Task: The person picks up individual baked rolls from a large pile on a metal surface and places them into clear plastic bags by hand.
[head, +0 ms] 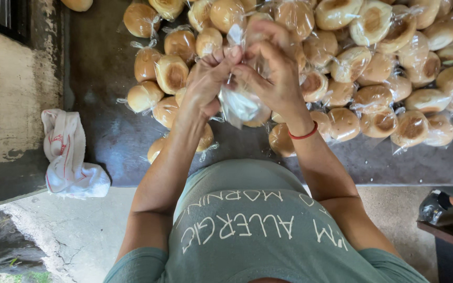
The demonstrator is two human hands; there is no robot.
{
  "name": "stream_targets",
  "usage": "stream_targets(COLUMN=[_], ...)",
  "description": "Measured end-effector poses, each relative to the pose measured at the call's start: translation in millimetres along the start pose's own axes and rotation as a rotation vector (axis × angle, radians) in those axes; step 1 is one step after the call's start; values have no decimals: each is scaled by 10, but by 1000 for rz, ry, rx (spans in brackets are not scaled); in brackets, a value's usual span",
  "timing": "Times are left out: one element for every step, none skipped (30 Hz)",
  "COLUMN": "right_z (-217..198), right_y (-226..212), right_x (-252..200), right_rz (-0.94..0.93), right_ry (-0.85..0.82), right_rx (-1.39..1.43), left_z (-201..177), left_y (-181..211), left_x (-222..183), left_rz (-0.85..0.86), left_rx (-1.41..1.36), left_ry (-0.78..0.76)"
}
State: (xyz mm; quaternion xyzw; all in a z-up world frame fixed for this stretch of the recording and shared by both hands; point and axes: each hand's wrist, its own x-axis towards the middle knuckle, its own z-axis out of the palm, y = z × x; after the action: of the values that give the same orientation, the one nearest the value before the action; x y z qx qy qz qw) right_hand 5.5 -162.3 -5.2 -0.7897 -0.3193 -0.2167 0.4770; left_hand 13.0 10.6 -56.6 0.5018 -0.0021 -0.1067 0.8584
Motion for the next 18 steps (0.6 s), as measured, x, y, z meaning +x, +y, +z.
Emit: stream_targets(right_z=[13, 22, 44, 55, 67, 108, 159, 216, 268, 290, 304, 324, 355, 388, 429, 449, 459, 463], right_y=[4, 27, 75, 144, 222, 322, 450, 595, 759, 963, 1207, 1481, 1801, 2154, 2508, 2854, 3196, 3504], right_x=[27, 44, 59, 59, 39, 28, 37, 56, 82, 136, 225, 336, 497, 701, 904, 1074, 1218, 1298], right_rz=[-5, 22, 48, 42, 210, 377, 371, 447, 522, 517, 492, 466, 461, 619, 772, 764, 457, 139], right_ry=[-4, 21, 48, 46, 84, 122, 127, 71, 14, 19, -32, -83, -78, 24, 126, 129, 86, 39], right_rx=[3, 68, 137, 142, 269, 397, 393, 474, 555, 552, 468, 384, 384, 366, 350, 353, -20, -383], left_z=[-37, -61, -72, -73, -85, -142, -214, -240, -220, -194, -173, -140, -95, -59, -34, -25, -55, -90], left_y=[18, 27, 30, 29, 41, 99, 189, 262, 312, 368, 434, 487, 519, 544, 562, 576, 601, 628], left_x=[-47, -87, -112, -129, -142, -161, -159, -150, -142, -143, -156, -176, -205, -233, -244, -241, -227, -200], left_rz=[-92, -184, -177, -103, -34, -31, 74, 180, 182, 247, 310, 313, 391, 470, 529, 589, 626, 662], left_rx=[-130, -260, -258, -218, -175, -171, -193, -215, -214, -138, -60, -56, 121, 299, 372, 446, 614, 783], left_ry=[-55, -110, -105, -50, 2, 3, 6, 9, 1, 104, 210, 204, 282, 358, 330, 302, 284, 266])
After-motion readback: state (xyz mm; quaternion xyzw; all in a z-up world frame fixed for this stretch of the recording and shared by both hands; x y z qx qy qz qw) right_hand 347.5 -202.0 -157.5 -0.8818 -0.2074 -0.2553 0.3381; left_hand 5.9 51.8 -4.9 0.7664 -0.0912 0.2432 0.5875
